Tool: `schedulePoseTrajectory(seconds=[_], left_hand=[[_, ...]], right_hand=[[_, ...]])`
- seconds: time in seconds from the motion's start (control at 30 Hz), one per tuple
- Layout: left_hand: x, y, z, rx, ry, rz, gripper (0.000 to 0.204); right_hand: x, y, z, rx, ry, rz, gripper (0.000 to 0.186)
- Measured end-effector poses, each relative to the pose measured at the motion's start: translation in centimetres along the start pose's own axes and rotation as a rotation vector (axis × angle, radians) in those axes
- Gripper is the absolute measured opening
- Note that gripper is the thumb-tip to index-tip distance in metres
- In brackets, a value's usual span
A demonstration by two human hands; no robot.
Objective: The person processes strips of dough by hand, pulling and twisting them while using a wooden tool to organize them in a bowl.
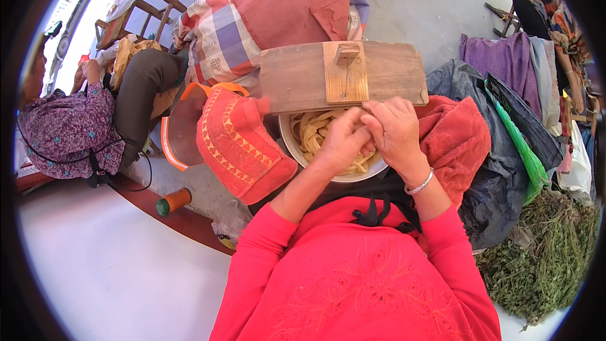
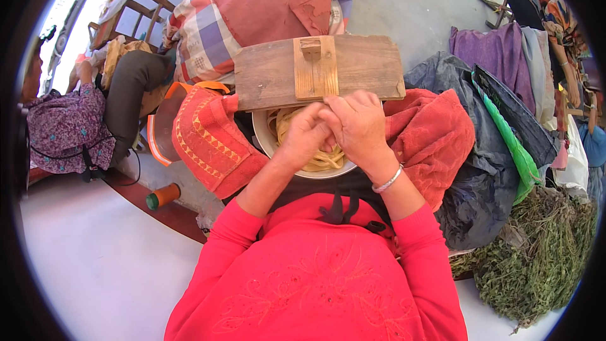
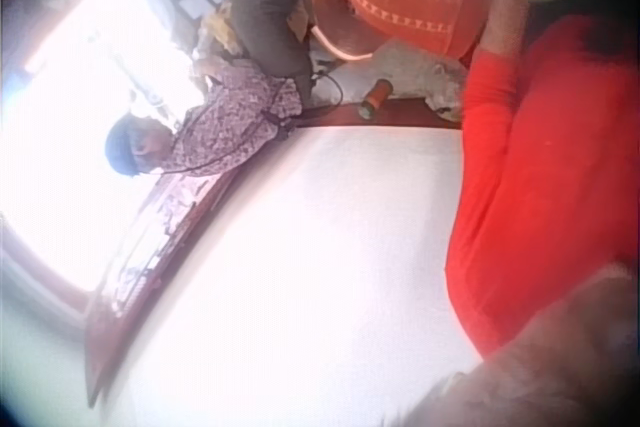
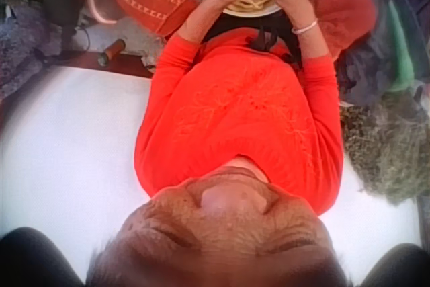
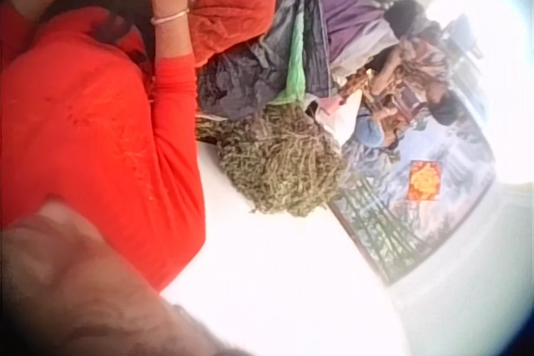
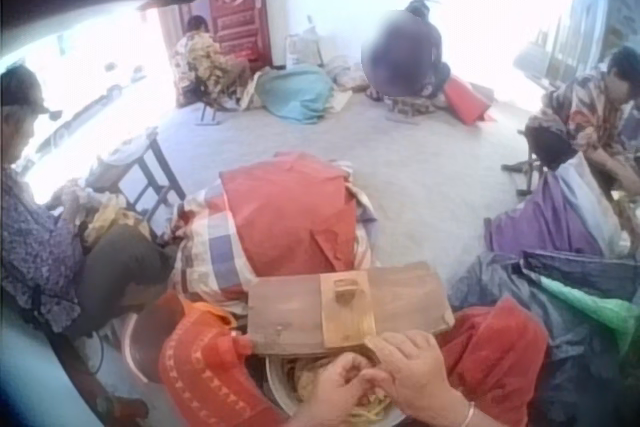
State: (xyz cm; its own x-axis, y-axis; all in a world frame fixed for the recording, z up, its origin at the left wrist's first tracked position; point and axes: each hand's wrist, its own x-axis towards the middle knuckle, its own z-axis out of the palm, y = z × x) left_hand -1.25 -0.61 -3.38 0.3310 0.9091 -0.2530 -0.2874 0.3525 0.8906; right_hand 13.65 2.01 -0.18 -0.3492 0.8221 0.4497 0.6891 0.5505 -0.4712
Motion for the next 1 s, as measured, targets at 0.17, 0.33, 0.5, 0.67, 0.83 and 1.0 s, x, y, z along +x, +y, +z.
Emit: schedulePoseTrajectory(seconds=[0.17, 0.33, 0.5, 0.67, 0.83, 1.0], left_hand=[[-2.0, 1.1, -1.9, 0.385, -0.222, -0.160, 0.030], [-5.3, 10.6, 1.8, 0.847, -0.152, 0.277, 0.019], [-7.8, 17.1, 5.8, 0.848, -0.048, 0.922, 0.014], [-6.2, 18.2, 7.3, 0.577, -0.304, 0.801, 0.014], [-2.0, 10.5, 3.7, -0.095, -0.303, 0.156, 0.024], [0.2, 3.1, 2.3, -0.196, -0.210, -0.001, 0.034]], right_hand=[[-0.1, 2.1, -2.2, 0.108, -0.011, 0.235, 0.025], [-0.1, -1.0, -7.8, 0.211, -0.238, 0.219, 0.021], [0.2, -5.2, -11.1, 0.655, -0.448, -0.108, 0.019], [0.5, -7.0, -12.4, 1.277, -0.258, -0.057, 0.011], [0.5, -6.1, -8.2, 0.933, 0.036, 0.475, 0.018], [-1.0, 0.1, -0.3, 0.183, 0.170, 0.251, 0.028]])
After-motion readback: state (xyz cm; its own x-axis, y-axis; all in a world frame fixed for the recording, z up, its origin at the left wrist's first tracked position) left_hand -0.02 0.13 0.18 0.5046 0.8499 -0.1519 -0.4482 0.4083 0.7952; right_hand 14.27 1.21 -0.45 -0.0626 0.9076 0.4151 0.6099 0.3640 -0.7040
